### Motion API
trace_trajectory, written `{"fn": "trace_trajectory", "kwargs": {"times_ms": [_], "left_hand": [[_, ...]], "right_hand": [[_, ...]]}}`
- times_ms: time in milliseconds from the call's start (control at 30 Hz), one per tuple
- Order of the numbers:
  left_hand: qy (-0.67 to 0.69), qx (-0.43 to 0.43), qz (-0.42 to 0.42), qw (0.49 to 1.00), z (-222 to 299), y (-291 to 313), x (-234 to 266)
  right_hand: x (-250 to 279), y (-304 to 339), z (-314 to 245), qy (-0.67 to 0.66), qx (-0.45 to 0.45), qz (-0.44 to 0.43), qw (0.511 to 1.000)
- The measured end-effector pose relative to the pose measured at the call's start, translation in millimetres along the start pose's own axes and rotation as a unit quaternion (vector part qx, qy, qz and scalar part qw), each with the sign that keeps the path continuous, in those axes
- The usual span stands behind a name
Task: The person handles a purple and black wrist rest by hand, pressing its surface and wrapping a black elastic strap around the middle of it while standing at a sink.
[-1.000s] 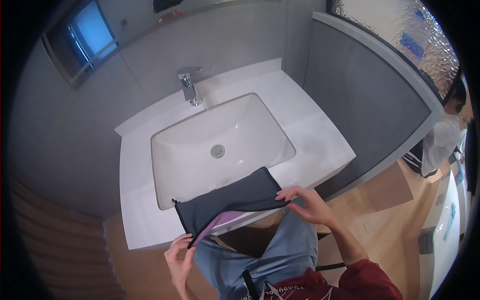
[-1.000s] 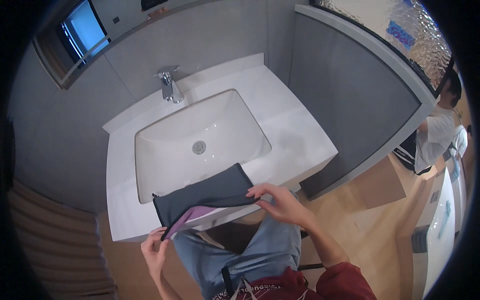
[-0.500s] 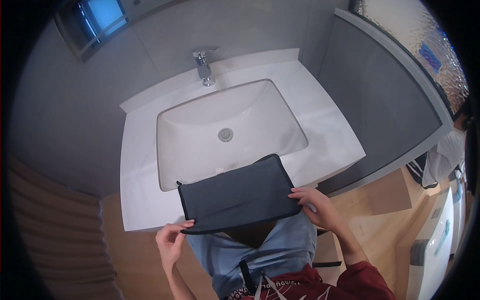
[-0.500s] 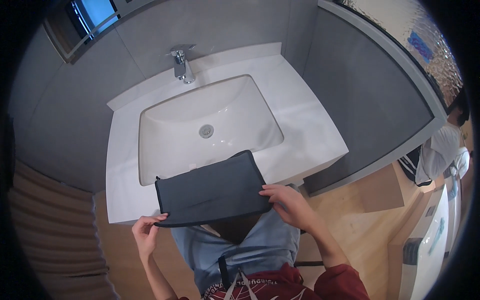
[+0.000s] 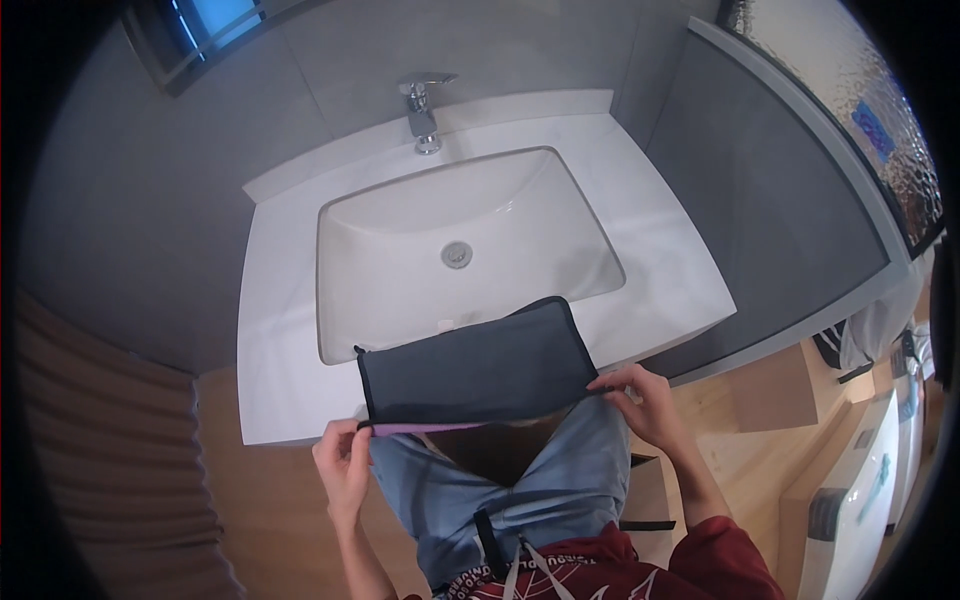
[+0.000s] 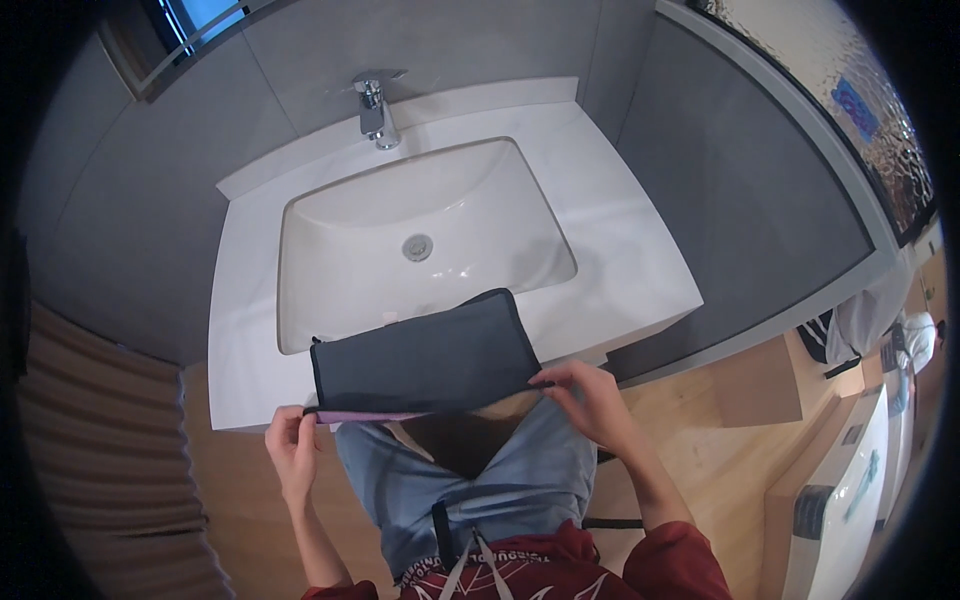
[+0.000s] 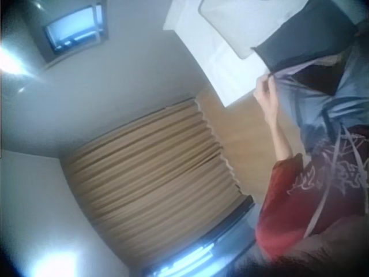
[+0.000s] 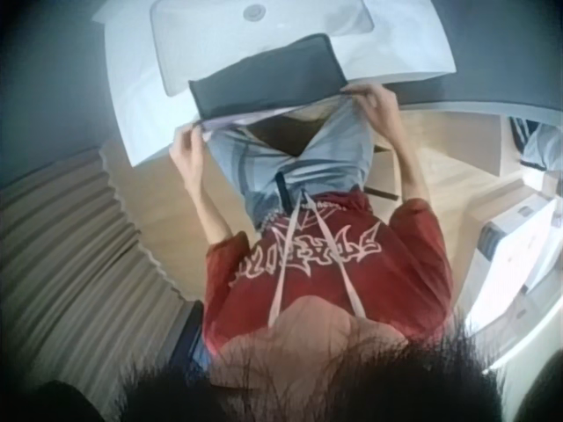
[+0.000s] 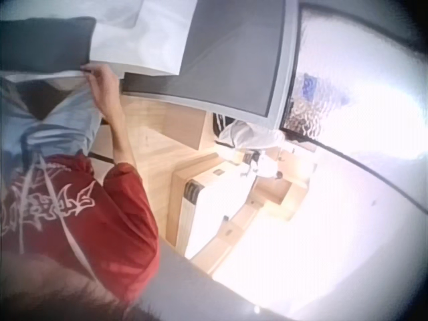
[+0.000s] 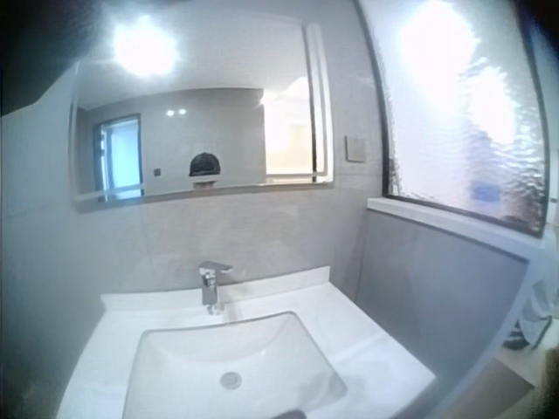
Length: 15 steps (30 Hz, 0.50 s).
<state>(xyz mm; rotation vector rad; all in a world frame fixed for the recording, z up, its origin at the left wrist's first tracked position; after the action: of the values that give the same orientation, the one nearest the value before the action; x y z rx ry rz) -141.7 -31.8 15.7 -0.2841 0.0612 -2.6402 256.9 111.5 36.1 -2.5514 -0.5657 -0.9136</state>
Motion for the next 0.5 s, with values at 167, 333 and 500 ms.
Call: {"fn": "trace_trajectory", "kwargs": {"times_ms": [167,333,500], "left_hand": [[-0.017,-0.044,0.052,0.998,14.8,-17.7,-16.2],[-0.131,-0.014,0.075,0.989,29.0,-29.3,-28.9],[-0.186,-0.031,0.097,0.977,35.9,-31.0,-32.6]], "right_hand": [[2.2,-20.9,-0.8,-0.013,-0.053,0.060,0.997],[-7.0,-46.5,-8.7,0.103,-0.049,0.055,0.992],[-8.2,-61.2,-13.6,0.174,-0.051,0.040,0.983]]}}
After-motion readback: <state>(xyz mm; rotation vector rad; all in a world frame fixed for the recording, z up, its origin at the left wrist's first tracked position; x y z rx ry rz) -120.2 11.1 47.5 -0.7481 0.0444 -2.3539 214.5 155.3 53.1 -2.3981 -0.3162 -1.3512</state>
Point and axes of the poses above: each hand's wrist, its own y-axis away from the middle knuckle, its own x-axis out of the back of the hand, z = x × y, the point moved 8 cm from there along -y, towards the middle knuckle, and after that the axes turned 7 degrees about y, right-handed, at the moved point
